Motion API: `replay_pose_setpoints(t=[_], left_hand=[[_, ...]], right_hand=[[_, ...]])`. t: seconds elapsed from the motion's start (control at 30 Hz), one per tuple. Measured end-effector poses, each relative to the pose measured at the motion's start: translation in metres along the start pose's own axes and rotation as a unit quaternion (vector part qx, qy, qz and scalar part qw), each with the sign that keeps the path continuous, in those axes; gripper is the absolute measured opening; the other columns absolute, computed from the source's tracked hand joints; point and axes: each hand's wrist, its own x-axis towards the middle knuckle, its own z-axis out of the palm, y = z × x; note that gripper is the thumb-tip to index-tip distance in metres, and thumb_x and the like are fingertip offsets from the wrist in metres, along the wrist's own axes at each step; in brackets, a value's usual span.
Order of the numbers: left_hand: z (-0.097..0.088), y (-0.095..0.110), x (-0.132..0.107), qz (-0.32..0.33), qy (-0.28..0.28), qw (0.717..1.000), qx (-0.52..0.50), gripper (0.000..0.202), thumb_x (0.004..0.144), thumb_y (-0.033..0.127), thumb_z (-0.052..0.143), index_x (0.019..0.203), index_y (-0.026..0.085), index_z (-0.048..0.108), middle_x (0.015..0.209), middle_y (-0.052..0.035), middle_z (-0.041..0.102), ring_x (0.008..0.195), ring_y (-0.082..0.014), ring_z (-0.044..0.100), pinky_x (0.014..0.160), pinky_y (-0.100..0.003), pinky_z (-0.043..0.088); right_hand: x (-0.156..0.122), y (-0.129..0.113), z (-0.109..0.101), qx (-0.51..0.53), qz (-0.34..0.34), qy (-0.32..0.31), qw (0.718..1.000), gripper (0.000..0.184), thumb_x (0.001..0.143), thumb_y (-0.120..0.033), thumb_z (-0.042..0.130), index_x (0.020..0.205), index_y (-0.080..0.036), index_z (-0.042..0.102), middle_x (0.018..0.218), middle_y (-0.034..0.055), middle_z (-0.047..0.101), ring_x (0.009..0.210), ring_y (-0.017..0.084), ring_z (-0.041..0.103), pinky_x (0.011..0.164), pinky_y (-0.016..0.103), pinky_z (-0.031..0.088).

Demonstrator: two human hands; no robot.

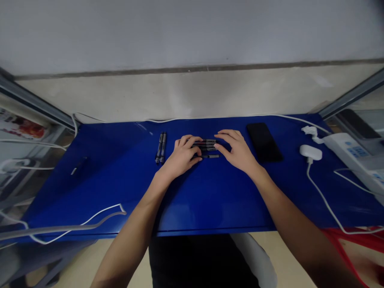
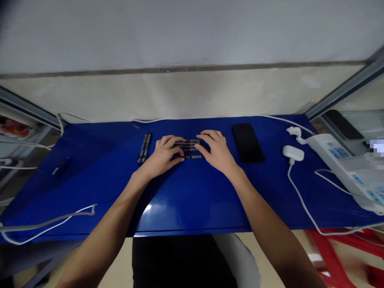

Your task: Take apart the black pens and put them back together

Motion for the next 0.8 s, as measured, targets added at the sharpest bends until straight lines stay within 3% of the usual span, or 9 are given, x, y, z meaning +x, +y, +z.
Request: replay_pose_setpoints(t=[0.13, 0.23, 0.33, 0.53, 0.8], left_hand=[[-0.005, 0.002, 0.001, 0.005, 0.029, 0.999, -0.037, 0.008, 0.093, 0.028, 0.064, 0.094, 0.020, 0.066, 0.137, -0.0073, 0.055, 0.128, -0.0291, 0.040, 0.101, -0.046, 0.036], [-0.008, 0.004, 0.002, -0.017, 0.064, 0.996, -0.059, 0.012, 0.098, 0.027, 0.054, 0.104, 0.020, 0.063, 0.126, -0.0068, 0.062, 0.119, -0.0246, 0.047, 0.099, -0.042, 0.038], [-0.009, 0.006, 0.002, -0.028, 0.061, 0.996, -0.053, 0.021, 0.102, 0.030, 0.046, 0.112, 0.021, 0.061, 0.111, -0.0063, 0.068, 0.101, -0.0219, 0.054, 0.091, -0.038, 0.041], [-0.006, 0.009, 0.003, -0.013, 0.064, 0.998, 0.019, 0.037, 0.104, 0.039, 0.038, 0.120, 0.021, 0.066, 0.103, -0.0079, 0.069, 0.091, -0.0222, 0.053, 0.081, -0.037, 0.039], [-0.006, 0.012, 0.004, -0.034, 0.077, 0.996, -0.013, 0.039, 0.104, 0.042, 0.037, 0.118, 0.023, 0.068, 0.098, -0.0052, 0.071, 0.086, -0.0204, 0.055, 0.077, -0.036, 0.037]], right_hand=[[0.001, -0.007, -0.002, 0.026, -0.044, -0.034, 0.998, 0.020, 0.096, -0.036, 0.058, 0.105, -0.026, 0.073, 0.113, 0.0065, 0.069, 0.108, 0.026, 0.058, 0.095, 0.046, 0.045], [0.001, -0.011, -0.002, 0.048, -0.055, -0.073, 0.995, 0.023, 0.098, -0.038, 0.055, 0.105, -0.025, 0.073, 0.095, 0.0051, 0.071, 0.093, 0.023, 0.060, 0.088, 0.042, 0.048], [0.001, -0.013, -0.002, 0.063, -0.050, -0.081, 0.993, 0.025, 0.100, -0.037, 0.051, 0.108, -0.025, 0.071, 0.093, 0.0057, 0.070, 0.090, 0.023, 0.060, 0.084, 0.040, 0.049], [-0.001, -0.014, 0.001, 0.086, -0.068, -0.049, 0.993, 0.025, 0.100, -0.036, 0.051, 0.102, -0.024, 0.072, 0.087, 0.0056, 0.068, 0.081, 0.022, 0.058, 0.077, 0.039, 0.050], [-0.004, -0.019, -0.001, 0.011, -0.112, -0.007, 0.994, 0.027, 0.102, -0.033, 0.047, 0.101, -0.021, 0.072, 0.083, 0.0069, 0.065, 0.081, 0.022, 0.054, 0.080, 0.039, 0.050]])
